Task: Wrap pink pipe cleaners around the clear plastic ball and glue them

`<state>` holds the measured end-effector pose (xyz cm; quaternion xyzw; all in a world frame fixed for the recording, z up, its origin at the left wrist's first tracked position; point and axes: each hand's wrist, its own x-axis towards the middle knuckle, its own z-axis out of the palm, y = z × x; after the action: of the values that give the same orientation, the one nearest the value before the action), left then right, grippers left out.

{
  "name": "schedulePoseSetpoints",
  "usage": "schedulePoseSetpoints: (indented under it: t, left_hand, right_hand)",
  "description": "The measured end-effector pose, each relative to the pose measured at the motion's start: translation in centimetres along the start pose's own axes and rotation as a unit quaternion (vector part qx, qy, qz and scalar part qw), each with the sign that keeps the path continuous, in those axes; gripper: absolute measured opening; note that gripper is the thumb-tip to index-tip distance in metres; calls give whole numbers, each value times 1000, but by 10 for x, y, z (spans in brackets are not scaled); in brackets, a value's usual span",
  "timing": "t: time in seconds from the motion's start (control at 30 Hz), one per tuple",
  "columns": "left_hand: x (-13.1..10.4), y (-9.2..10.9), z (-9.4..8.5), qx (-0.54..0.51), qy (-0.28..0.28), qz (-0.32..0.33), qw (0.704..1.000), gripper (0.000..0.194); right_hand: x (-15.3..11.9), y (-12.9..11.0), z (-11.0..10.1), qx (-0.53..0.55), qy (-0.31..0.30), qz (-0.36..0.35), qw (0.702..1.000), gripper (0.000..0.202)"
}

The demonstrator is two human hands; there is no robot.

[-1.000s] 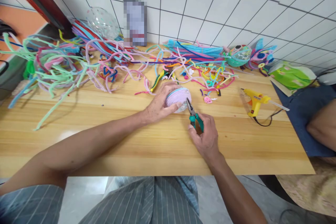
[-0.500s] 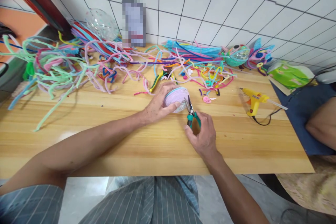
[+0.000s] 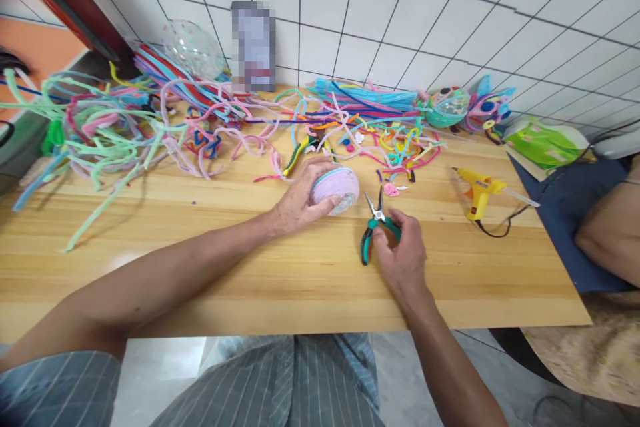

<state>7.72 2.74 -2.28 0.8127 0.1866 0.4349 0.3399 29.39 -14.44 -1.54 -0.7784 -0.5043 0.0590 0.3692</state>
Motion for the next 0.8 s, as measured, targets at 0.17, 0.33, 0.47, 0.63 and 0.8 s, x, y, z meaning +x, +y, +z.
schedulePoseSetpoints:
  t: [0.17, 0.33, 0.47, 0.63, 0.8]
  left_hand:
    - [0, 1, 0, -10, 7, 10, 1000, 56]
    - [0, 3, -1, -9, 2, -1, 1000, 58]
    - [0, 1, 0, -7, 2, -7, 1000, 57]
    - [1, 0, 0, -18, 8, -21, 1000, 58]
    - [1, 1, -3, -32, -1, -25, 999, 58]
  right_hand:
    - [19, 22, -16, -97, -17, 18, 995, 50]
    - [27, 33, -30, -127, -43, -32, 990, 49]
    - [41, 32, -36, -92, -31, -55, 994, 42]
    - [73, 20, -39, -46, -39, -27, 998, 46]
    - [95, 1, -31, 2, -85, -13, 996, 48]
